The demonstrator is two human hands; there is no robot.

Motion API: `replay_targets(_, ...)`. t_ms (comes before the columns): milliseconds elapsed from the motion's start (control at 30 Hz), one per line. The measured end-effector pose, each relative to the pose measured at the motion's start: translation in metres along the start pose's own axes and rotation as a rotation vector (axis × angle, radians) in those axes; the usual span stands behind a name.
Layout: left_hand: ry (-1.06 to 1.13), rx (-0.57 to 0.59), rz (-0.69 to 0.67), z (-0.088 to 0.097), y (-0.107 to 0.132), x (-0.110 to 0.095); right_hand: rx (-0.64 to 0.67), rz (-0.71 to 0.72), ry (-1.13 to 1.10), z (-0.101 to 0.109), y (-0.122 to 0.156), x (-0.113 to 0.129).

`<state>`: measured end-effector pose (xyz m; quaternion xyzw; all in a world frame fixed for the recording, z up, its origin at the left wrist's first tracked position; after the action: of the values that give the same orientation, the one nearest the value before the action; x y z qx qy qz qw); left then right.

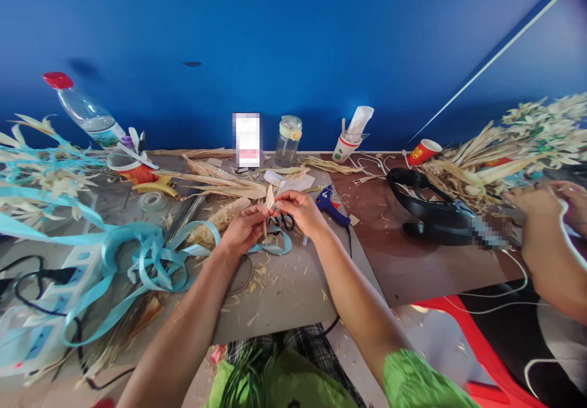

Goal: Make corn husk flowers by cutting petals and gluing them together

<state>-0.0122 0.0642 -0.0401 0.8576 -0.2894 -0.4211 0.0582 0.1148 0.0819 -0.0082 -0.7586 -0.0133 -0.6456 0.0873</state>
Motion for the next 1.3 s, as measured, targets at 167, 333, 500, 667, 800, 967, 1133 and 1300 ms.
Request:
replay_targets(167,-0.010,0.044,-0.019,-0.004,0.001,-0.001,-0.065,0.085,0.123,0.003,-0.001,0.001)
replay_targets(333,-0.002,0.054,-0.027,-0.009,0.003,-0.002,-0.050,0.155,0.279,0.000,-0.001,0.003)
replay_targets(500,0.002,0.038,-0.019,-0.009,0.003,-0.001,-0.117,0.225,0.445,0.001,0.003,0.014)
replay_targets(667,-0.003,0.038,-0.020,-0.007,0.002,-0.001,-0.121,0.199,0.441,0.001,0.004,0.016)
replay_targets(800,-0.006,0.040,-0.035,-0.007,0.003,-0.002,-0.095,0.202,0.418,0.001,0.004,0.017)
replay_targets(967,-0.019,0.022,-0.043,-0.006,0.003,-0.002,-0.089,0.200,0.385,0.001,0.005,0.018)
replay_targets(1133,0.022,0.025,-0.019,-0.004,0.003,-0.001,-0.100,0.227,0.383,0.001,0.006,0.019)
replay_targets(1300,0.015,0.130,-0.031,-0.012,0.005,-0.001,-0.105,0.357,0.526,-0.002,0.008,0.021)
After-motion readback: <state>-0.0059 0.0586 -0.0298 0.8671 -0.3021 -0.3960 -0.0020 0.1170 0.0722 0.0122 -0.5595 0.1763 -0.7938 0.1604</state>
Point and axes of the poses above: each hand's wrist, its own y-axis away from the middle knuckle, its own z-axis out of the back of the hand, x = y × z, the point moved 6 cm from there along -y, towards the middle knuckle, and after that the axes turned 7 degrees about z, right-handed, at the moved point
